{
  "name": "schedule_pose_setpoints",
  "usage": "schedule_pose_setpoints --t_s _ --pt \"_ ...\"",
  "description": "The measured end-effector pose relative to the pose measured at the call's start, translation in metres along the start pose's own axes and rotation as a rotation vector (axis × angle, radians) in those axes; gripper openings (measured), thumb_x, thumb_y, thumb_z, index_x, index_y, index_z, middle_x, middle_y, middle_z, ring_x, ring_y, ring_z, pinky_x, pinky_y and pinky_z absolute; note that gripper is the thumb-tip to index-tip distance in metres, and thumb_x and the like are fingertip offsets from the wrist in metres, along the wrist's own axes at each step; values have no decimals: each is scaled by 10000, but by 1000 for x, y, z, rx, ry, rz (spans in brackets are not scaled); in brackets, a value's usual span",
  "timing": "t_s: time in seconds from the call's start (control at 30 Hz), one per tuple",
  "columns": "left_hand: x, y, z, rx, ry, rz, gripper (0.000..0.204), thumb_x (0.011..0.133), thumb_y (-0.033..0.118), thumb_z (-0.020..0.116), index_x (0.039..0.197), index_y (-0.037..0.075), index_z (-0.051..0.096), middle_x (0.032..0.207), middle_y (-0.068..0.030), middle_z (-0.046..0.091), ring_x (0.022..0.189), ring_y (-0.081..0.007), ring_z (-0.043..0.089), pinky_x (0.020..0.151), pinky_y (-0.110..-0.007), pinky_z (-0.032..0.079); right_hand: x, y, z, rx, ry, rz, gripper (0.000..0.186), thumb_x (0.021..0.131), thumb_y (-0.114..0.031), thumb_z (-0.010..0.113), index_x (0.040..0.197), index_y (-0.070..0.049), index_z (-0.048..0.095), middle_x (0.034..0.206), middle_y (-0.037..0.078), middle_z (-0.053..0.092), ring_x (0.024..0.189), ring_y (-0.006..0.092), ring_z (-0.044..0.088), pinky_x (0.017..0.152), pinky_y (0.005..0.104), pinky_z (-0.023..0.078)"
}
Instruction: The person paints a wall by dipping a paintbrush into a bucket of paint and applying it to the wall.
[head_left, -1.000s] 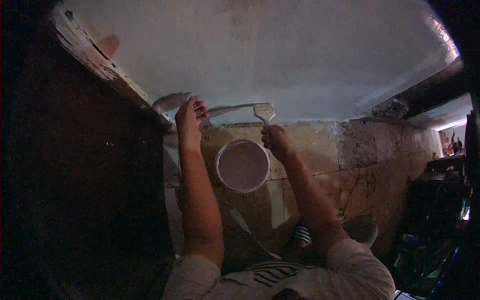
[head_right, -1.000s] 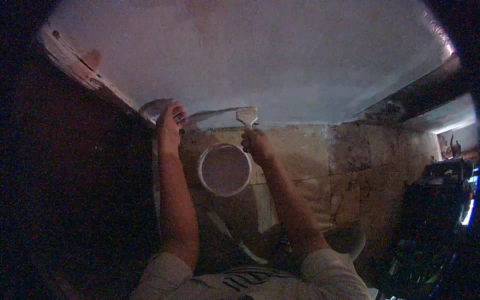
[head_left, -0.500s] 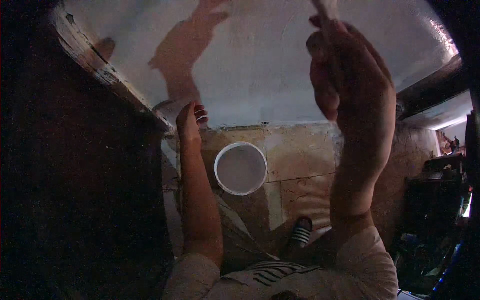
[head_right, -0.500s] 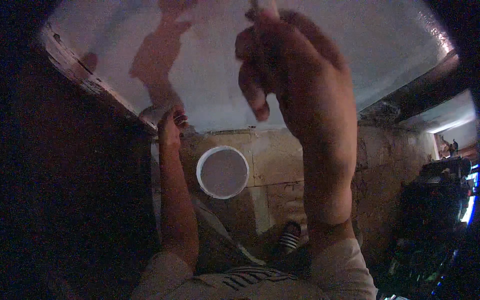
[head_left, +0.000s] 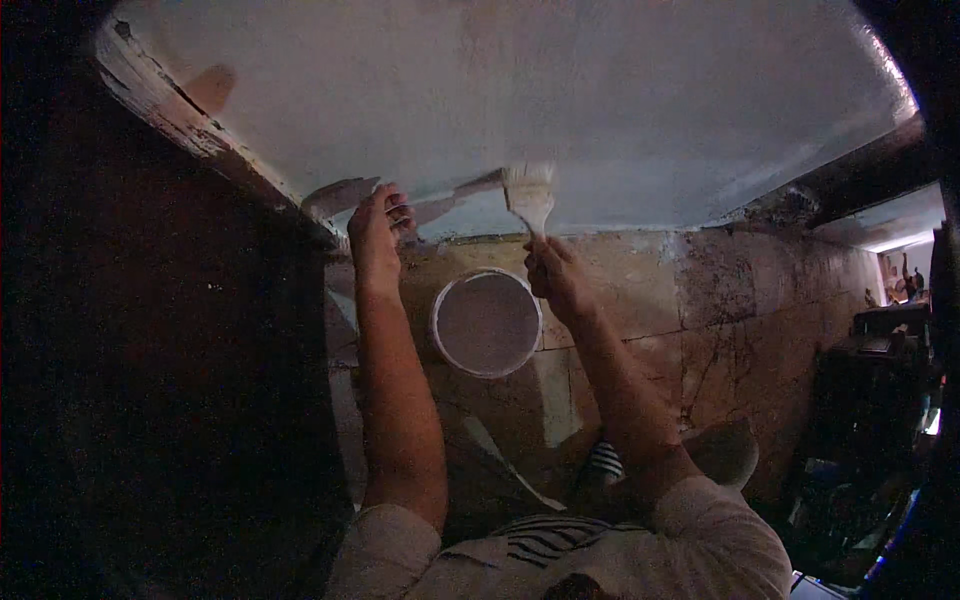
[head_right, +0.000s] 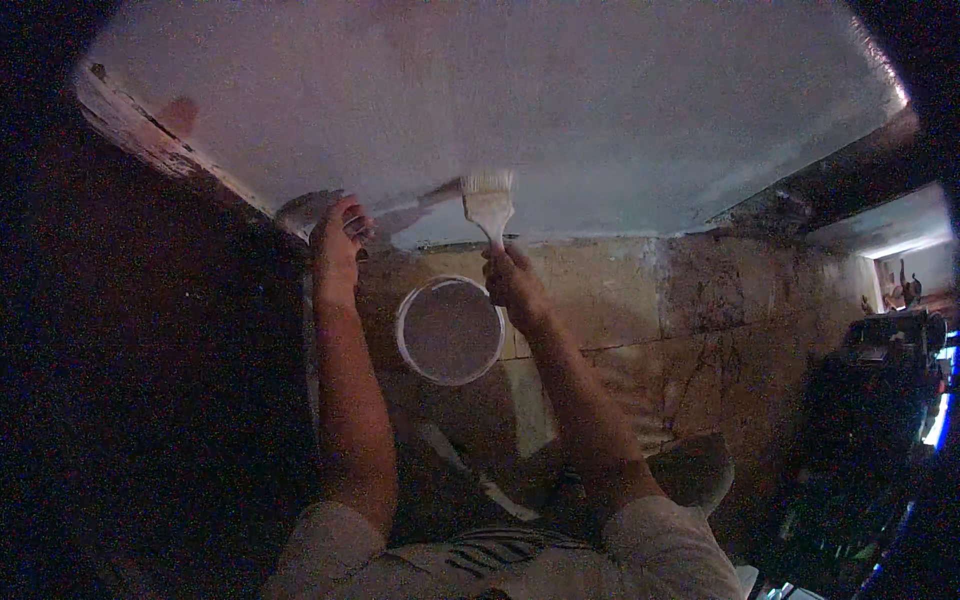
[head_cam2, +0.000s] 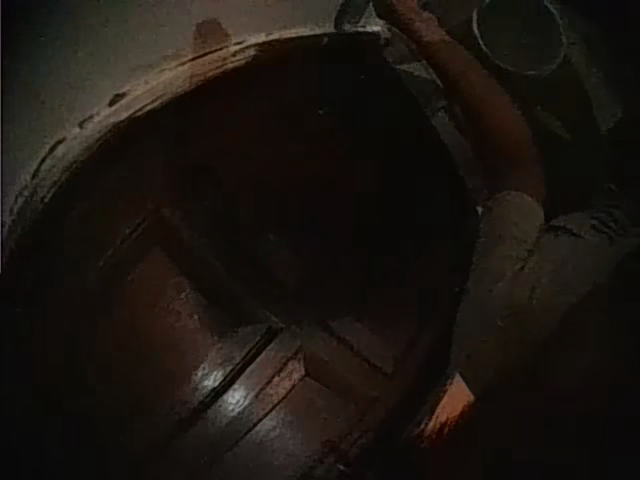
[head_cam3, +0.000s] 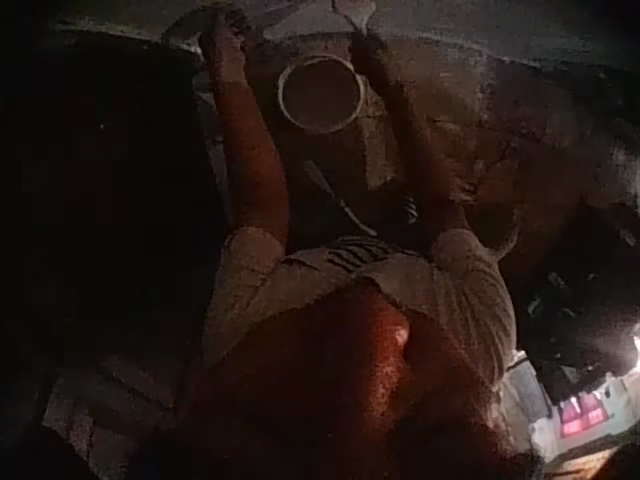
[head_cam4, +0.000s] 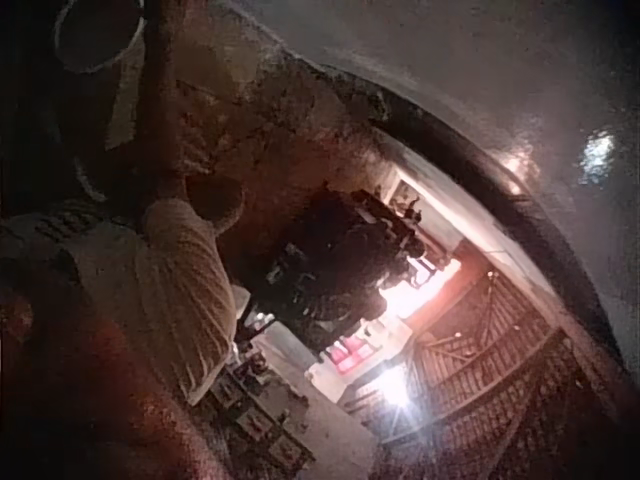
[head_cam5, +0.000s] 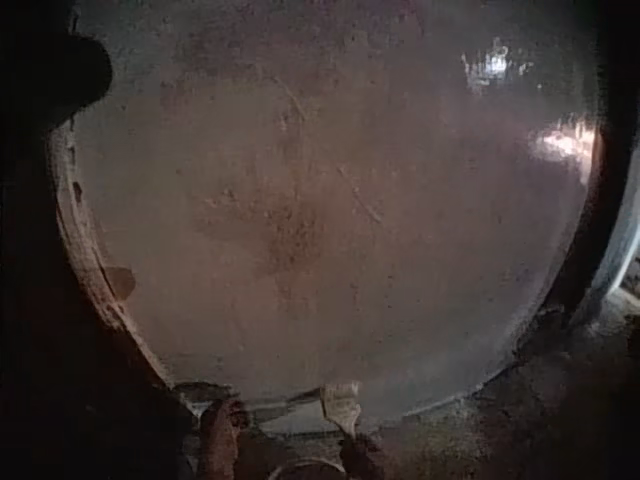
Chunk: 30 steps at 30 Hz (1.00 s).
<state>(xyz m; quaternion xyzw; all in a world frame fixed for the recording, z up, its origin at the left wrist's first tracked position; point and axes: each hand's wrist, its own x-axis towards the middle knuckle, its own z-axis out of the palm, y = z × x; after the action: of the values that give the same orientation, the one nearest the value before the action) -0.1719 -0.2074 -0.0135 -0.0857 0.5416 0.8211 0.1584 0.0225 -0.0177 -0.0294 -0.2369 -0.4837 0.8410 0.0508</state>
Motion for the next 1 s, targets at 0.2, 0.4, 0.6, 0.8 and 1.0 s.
schedule_pose_setpoints --t_s 0.2,0.4,0.6,0.8,1.0 --pt "-19 6 14 128 3 -21 236 838 205 557 976 14 570 827 -81 584 682 -176 577 565 -315 478 26 35 -48 12 44 237 278 920 -296 456 911 -25 515 629 -24 423 467 62 365 394 216 274" --pt "-20 2 27 90 -55 -73 232 833 206 565 972 21 573 831 -76 581 688 -173 575 574 -308 481 99 83 -144 -854 -237 -126 298 884 -346 481 776 -69 505 636 -14 459 481 84 397 401 230 294" --pt "-19 1 15 140 2 -75 230 833 244 573 967 57 584 834 -62 582 704 -179 580 605 -307 481 88 45 -96 -71 -66 60 249 865 -298 522 844 -51 547 653 -18 477 496 73 392 410 221 293" --pt "-20 11 8 121 -8 -26 217 831 204 567 957 27 571 801 -61 579 669 -172 581 556 -300 472 23 -10 -49 -79 -36 196 275 877 -253 517 975 1 552 651 -11 467 489 68 392 406 198 289" --pt "-18 -8 42 101 -70 -85 236 860 225 539 961 14 571 811 -73 582 673 -175 585 555 -298 474 97 70 -152 -423 -79 84 204 850 -228 541 876 -27 570 649 5 518 521 106 437 441 261 337"
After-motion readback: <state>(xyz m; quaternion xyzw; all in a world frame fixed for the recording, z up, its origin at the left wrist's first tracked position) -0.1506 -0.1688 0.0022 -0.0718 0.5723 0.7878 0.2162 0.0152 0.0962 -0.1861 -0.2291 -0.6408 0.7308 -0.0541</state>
